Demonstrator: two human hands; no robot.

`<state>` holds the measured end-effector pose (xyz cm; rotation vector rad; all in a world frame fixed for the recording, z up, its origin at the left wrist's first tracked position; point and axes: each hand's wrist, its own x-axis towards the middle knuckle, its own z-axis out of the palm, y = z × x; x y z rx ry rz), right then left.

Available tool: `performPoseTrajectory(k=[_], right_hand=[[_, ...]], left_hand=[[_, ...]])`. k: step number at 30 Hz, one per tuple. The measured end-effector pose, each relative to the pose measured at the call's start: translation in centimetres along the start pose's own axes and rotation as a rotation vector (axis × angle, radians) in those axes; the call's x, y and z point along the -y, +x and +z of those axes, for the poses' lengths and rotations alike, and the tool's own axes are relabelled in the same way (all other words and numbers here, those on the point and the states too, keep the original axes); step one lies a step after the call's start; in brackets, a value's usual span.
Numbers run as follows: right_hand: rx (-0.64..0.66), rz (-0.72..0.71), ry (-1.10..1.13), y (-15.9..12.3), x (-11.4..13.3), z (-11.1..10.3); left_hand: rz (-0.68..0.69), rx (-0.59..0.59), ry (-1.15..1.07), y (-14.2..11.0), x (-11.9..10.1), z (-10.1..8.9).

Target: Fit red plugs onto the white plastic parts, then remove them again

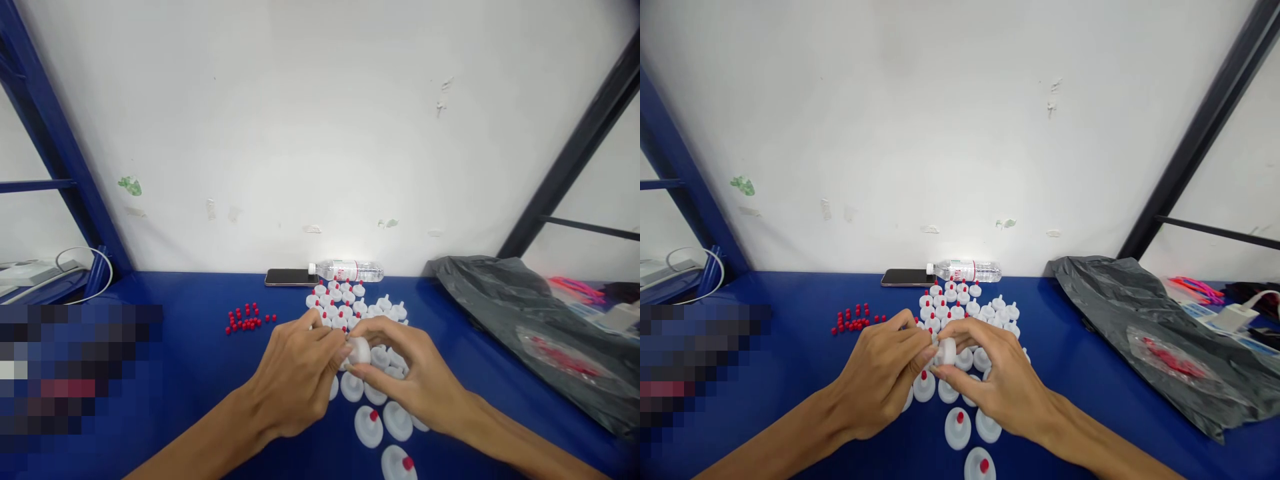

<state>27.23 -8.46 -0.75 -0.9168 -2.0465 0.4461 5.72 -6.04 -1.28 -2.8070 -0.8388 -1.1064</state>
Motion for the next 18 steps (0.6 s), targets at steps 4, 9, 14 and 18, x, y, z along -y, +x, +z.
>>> performPoseTrajectory(k=[4,9,14,18], right_hand=[[-0.036,-0.173,-0.223,-0.1,0.2,0.0],[-0.109,-0.487,-0.514,-0.2,-0.7,-0.3],[-0.383,-0.401,-0.686,0.6,-2.7,-3.3],[-0.359,-0.277,-0.567,1.1,-2.8,-3.9]], left_hand=[[-0.239,0.027,-0.208,0.4,-0.7,0.4],[-0.523,0.061,-0.567,0.8,-0.9,0.7],[-0.719,-0.168,-0.595,0.9,3.8,-2.8],[-0.690,-0.162,0.031,0.4,8.2,-5.7]])
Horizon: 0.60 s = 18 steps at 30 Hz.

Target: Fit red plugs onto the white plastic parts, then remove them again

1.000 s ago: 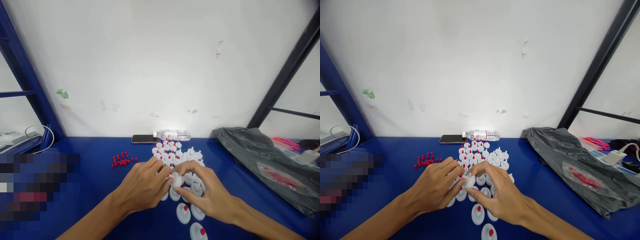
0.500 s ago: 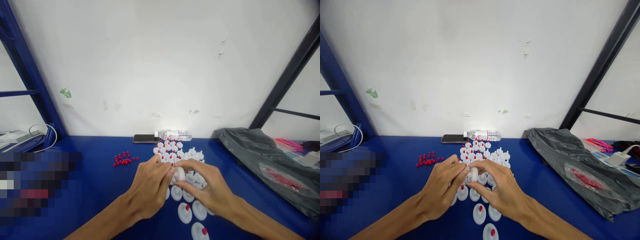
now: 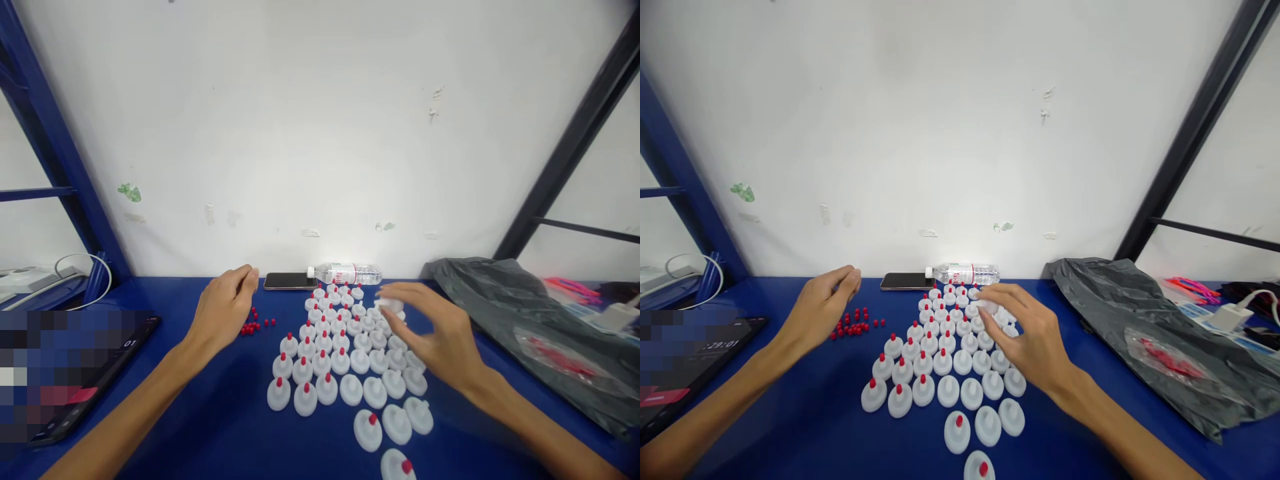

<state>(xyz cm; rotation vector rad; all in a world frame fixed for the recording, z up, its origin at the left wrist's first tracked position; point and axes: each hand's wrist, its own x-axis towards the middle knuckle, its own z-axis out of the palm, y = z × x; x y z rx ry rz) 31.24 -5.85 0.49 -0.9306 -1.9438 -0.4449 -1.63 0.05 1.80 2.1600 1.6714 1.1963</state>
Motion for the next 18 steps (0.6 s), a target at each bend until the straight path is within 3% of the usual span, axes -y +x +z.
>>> performPoseTrajectory(k=[4,11,18], right_hand=[[0.168,-0.025,0.146,-0.6,1.4,0.5],[0.341,-0.045,0.258,-1.1,2.8,0.7],[0.483,-0.115,0.530,-0.7,4.5,0.3]], left_hand=[[0.052,0.106,0.291,0.7,2.0,0.4],[0.097,0.211,0.308,0.4,2.7,1.9],[0.106,0.270,0.306,0.7,3.7,2.6]])
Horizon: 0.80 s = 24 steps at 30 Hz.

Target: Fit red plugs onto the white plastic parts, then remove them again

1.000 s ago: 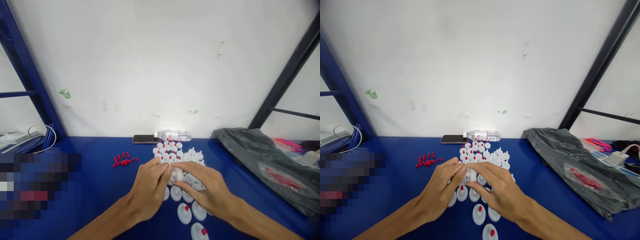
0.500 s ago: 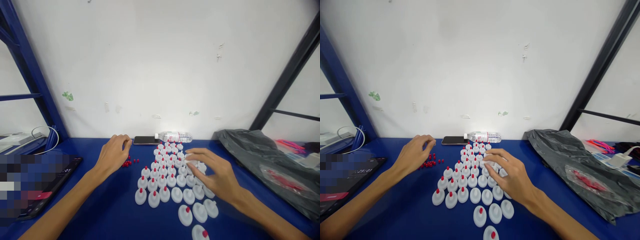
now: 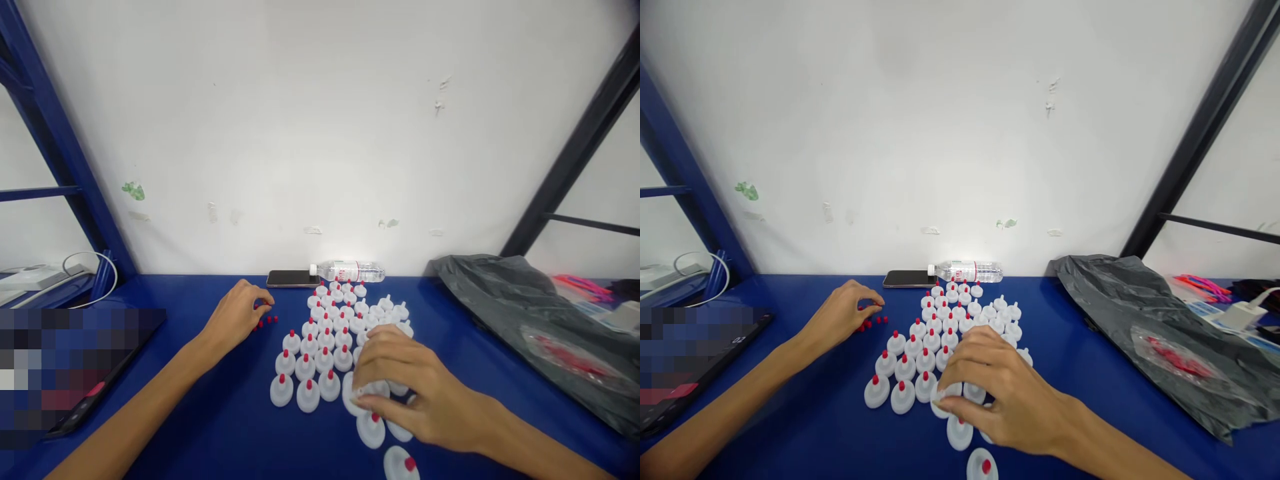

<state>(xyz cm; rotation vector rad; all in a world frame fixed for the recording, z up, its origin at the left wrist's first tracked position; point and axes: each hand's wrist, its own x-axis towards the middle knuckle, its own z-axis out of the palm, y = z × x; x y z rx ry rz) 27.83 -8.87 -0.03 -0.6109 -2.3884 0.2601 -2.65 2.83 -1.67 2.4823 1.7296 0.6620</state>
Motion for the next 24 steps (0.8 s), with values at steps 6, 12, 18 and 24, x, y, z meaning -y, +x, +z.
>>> performPoseTrajectory(k=[6,12,18,24], right_hand=[[0.133,0.038,0.084,-0.1,1.0,0.7],[0.204,0.079,0.105,-0.1,1.5,1.1],[0.228,0.144,0.081,0.2,1.3,0.5],[0.149,0.087,-0.021,0.2,0.8,0.4]], left_hand=[[0.037,0.044,0.013,0.2,0.3,0.2],[0.070,0.063,0.037,0.2,0.2,0.2],[0.091,0.088,0.042,0.1,0.3,0.3],[0.092,0.081,0.050,0.1,0.1,0.2]])
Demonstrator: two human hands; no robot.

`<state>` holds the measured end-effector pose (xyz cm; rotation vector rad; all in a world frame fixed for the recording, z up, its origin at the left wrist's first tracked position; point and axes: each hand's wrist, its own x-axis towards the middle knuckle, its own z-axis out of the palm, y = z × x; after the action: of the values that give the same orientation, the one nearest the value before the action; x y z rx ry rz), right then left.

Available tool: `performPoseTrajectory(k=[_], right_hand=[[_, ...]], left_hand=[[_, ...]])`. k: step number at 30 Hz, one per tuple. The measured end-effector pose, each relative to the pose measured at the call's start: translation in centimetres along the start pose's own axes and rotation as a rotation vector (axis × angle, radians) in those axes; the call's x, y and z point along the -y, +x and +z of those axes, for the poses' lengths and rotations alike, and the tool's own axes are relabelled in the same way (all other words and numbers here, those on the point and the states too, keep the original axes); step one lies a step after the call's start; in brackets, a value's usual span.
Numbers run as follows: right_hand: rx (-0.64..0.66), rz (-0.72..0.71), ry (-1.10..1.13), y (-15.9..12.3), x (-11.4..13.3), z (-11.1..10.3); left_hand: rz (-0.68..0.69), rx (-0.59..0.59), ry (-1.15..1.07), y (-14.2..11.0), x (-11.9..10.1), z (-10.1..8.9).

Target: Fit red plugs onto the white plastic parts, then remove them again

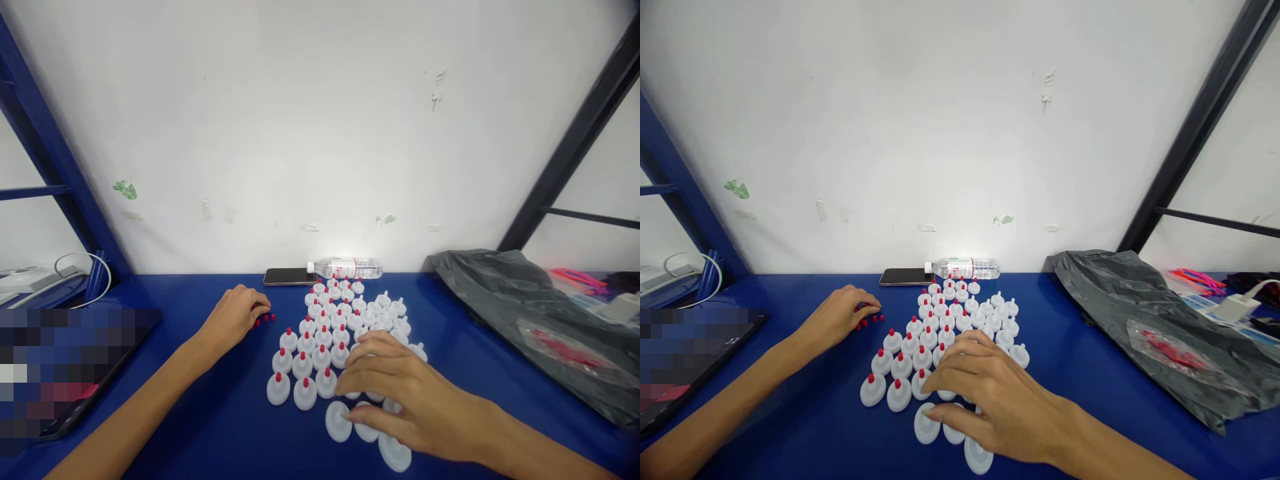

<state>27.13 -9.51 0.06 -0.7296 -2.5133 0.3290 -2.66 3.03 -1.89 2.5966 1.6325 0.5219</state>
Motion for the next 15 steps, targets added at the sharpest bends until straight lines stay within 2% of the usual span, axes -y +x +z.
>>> performPoseTrajectory(k=[2,4,7,10,15], right_hand=[[-0.052,0.006,-0.020,-0.2,-0.1,-0.4],[-0.045,0.060,-0.021,-0.4,-0.2,-1.1],[0.145,0.200,0.046,-1.1,-0.5,-2.8],[0.321,0.241,0.169,-1.7,-0.9,-4.2],[0.366,0.254,0.280,-1.9,-1.1,-4.5]], left_hand=[[0.000,-0.002,0.002,0.0,0.0,0.0],[-0.004,-0.003,0.005,0.0,0.0,0.0],[-0.020,-0.013,0.012,0.0,-0.2,-0.1],[-0.038,-0.031,0.021,0.0,-0.7,-0.3],[-0.036,-0.054,0.033,-0.2,-1.6,-0.4]])
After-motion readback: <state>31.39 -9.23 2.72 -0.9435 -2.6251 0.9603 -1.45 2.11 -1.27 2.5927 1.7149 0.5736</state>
